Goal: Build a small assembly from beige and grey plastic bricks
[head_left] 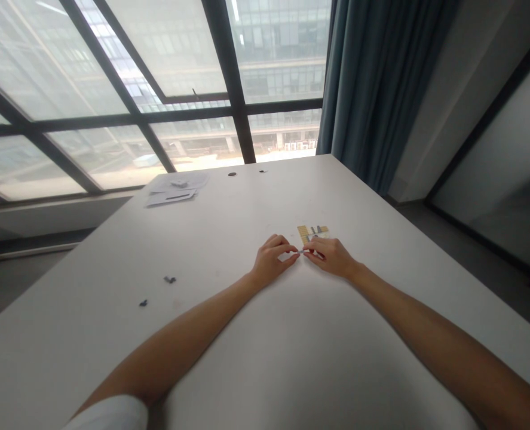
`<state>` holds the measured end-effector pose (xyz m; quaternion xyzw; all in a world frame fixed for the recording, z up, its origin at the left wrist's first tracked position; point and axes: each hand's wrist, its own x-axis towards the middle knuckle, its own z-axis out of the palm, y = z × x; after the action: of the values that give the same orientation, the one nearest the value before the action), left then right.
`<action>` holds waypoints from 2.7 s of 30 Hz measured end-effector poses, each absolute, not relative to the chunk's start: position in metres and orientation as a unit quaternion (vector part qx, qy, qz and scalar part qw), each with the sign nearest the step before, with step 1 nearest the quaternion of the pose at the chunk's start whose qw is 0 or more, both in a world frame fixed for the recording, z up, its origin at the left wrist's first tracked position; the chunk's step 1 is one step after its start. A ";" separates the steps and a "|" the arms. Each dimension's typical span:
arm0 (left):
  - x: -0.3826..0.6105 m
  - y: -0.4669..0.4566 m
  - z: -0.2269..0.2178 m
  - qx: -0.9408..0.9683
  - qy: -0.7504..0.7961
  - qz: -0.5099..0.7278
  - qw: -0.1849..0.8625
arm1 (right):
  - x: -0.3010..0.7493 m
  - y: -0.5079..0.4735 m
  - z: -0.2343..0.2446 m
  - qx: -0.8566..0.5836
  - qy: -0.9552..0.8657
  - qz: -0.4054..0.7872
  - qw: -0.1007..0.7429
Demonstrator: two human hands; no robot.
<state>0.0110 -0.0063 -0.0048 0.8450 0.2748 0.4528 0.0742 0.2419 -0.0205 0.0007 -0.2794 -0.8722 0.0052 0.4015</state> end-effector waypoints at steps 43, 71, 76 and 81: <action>0.012 -0.010 0.000 0.831 0.285 0.469 0.090 | 0.241 -0.018 -0.003 -0.316 -0.835 0.064 0.447; 0.012 -0.011 0.001 0.824 0.305 0.464 0.116 | 0.289 0.007 -0.009 -0.502 -0.814 0.076 0.283; 0.012 -0.012 0.003 0.822 0.302 0.469 0.114 | 0.286 0.006 -0.008 -0.512 -0.818 0.069 0.254; 0.012 -0.011 0.002 0.821 0.301 0.471 0.116 | 0.286 0.005 -0.007 -0.516 -0.821 0.051 0.238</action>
<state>0.0124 -0.0110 0.0020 0.8211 0.3009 0.4709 0.1159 0.2860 0.0053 -0.0069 -0.5161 -0.8213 0.0511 0.2376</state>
